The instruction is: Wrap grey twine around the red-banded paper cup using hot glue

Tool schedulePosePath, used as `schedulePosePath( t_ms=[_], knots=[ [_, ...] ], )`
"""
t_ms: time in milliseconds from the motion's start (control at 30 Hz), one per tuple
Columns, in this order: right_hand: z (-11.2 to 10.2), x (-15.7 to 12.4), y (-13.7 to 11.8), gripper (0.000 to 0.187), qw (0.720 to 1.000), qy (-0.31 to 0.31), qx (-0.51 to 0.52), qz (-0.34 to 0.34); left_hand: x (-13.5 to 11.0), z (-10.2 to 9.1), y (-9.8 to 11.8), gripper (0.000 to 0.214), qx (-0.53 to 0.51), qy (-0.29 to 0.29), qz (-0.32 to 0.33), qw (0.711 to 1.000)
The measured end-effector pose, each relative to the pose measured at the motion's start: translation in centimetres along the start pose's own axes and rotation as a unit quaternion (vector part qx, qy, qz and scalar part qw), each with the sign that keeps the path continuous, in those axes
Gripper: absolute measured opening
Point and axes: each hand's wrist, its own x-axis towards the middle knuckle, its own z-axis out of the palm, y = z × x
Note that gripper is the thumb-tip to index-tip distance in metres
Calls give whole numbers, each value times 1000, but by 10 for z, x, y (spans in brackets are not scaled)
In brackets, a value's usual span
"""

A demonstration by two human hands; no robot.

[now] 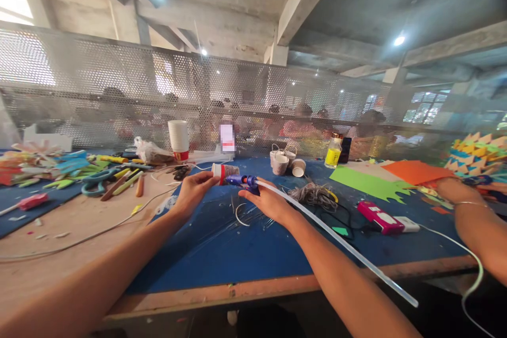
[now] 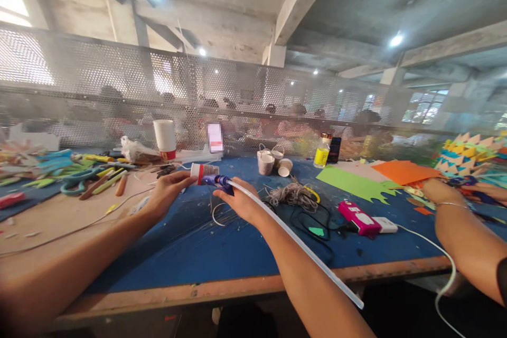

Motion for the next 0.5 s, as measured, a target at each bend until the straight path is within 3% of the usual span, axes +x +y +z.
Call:
schedulePosePath(
  t_ms=[500],
  knots=[
    [0,1,3,43,1000,25,3,-8,-5,3,5,39,-22,-31,-12,999]
  ],
)
